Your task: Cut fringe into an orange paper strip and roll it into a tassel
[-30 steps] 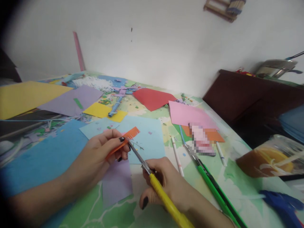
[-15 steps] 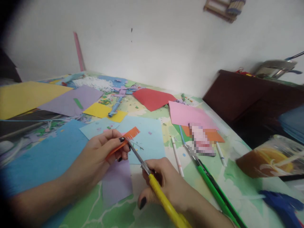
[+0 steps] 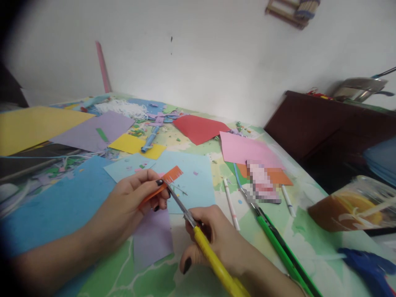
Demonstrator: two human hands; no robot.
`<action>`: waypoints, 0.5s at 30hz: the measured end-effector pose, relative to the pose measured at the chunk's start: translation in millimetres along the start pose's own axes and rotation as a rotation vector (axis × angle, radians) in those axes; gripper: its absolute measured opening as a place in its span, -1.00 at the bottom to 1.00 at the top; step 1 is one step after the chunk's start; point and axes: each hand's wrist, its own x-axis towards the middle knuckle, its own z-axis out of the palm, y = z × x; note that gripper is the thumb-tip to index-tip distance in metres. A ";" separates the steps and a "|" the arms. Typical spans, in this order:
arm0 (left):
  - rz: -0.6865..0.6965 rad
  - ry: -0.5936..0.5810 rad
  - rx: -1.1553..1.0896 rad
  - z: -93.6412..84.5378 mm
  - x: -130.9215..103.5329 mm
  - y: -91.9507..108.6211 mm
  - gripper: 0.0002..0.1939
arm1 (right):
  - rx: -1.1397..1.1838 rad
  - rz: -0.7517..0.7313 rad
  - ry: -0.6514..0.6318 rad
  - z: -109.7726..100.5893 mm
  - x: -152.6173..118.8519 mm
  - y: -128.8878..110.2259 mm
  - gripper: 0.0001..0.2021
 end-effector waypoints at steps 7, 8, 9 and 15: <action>0.004 -0.004 -0.008 0.3 -0.4 -0.6 -0.90 | 0.055 0.032 -0.023 1.8 -0.2 0.7 -0.60; 0.009 -0.006 -0.011 0.2 -0.2 -0.6 -0.90 | 0.070 0.034 -0.032 1.8 0.3 1.4 -0.61; 0.010 -0.006 -0.013 0.3 -0.1 -0.6 -0.90 | 0.078 0.035 -0.040 1.7 0.7 2.0 -0.62; 0.008 -0.007 -0.018 1.4 0.9 -0.4 -0.89 | 0.091 0.022 -0.024 0.8 1.1 3.5 -0.60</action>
